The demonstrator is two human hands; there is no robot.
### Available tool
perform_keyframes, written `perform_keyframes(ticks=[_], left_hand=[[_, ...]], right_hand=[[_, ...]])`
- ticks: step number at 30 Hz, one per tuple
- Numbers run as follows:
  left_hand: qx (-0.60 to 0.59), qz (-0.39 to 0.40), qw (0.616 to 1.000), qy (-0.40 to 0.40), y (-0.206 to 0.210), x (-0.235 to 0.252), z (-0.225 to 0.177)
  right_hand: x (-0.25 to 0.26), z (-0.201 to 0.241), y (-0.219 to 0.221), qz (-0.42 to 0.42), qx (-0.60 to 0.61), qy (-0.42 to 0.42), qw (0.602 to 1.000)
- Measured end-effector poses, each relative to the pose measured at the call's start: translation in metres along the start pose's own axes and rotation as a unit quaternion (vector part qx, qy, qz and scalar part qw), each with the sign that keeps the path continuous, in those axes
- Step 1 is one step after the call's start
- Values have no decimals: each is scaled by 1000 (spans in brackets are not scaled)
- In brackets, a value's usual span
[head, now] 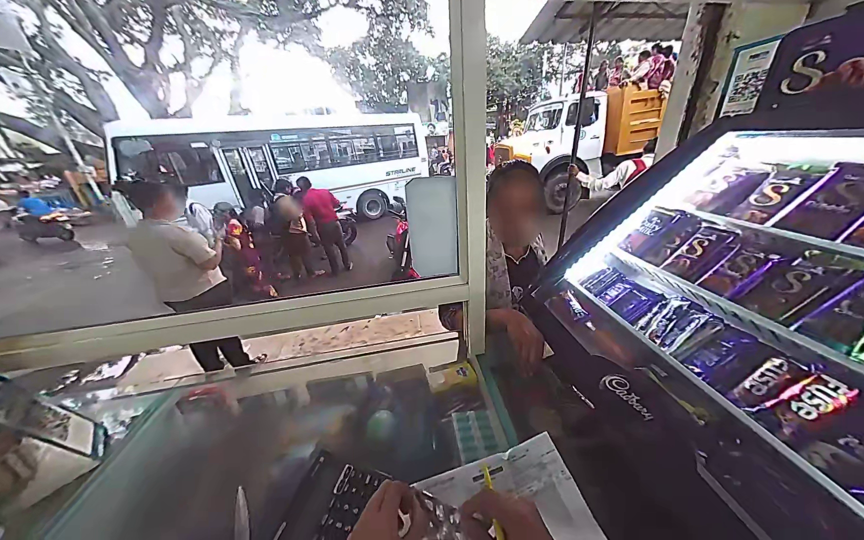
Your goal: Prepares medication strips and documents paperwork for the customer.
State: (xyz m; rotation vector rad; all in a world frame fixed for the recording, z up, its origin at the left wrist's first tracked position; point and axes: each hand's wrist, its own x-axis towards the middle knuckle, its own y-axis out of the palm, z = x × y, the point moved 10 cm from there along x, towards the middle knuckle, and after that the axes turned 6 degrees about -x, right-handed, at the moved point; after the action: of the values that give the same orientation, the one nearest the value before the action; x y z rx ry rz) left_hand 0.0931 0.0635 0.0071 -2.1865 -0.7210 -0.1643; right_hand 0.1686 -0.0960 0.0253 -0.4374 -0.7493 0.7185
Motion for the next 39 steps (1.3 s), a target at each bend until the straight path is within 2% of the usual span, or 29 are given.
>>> perform_keyframes(ticks=[11,18,23,27,30,32,36,39], left_hand=[[-79,-10,997,20,0,5,5],[-70,-57,995,37,-8,1,-2],[-70,-108,988,84,-7,-7,-9],[-91,-81,986,111,3,-6,-9],[-185,-21,982,45,12,-3,1],[-296,15,955,-31,15,-1,11],[-449,-7,888,-102,7,3,24],[-502,1,849,-165,8,-1,26]], right_hand=[[1,4,-8,-15,-12,-15,1000],[0,7,-14,-34,-5,-17,999],[0,2,-17,-39,20,-2,999],[3,-8,-22,-46,33,10,998],[4,-15,-24,-48,83,34,995],[4,-19,-27,-52,110,60,991],[5,-32,-29,-55,148,107,982],[5,-36,-26,-47,167,116,978]])
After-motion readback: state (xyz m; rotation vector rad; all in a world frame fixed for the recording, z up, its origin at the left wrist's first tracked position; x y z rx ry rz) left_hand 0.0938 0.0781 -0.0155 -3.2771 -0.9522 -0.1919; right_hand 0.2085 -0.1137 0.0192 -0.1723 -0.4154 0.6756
